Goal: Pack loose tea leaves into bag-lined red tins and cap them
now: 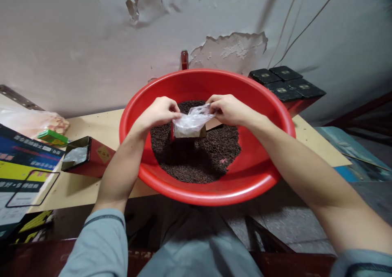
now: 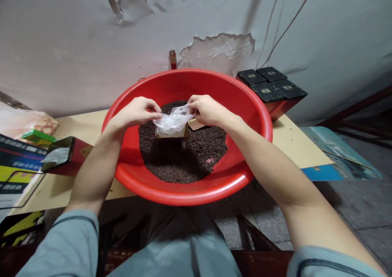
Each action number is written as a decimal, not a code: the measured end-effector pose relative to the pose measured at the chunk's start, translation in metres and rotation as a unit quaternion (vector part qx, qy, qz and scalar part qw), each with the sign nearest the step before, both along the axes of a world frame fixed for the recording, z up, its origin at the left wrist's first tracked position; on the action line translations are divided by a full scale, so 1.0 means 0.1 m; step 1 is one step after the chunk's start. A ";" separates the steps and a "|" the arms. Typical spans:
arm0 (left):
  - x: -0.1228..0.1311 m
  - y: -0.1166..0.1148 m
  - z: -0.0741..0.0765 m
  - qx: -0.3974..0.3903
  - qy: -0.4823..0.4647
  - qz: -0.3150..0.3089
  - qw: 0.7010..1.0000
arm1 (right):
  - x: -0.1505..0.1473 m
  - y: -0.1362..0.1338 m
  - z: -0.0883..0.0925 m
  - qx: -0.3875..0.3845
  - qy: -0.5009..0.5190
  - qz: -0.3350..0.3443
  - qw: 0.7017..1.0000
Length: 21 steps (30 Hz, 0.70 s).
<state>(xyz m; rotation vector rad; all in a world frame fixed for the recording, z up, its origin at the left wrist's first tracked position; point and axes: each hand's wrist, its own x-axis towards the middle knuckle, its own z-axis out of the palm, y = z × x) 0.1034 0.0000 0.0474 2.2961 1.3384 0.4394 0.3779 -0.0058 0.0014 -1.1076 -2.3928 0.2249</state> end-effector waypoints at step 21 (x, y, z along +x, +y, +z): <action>0.17 -0.80 -0.02 0.150 0.194 0.193 0.950 | -0.33 -0.72 0.22 0.033 -0.230 -0.139 0.963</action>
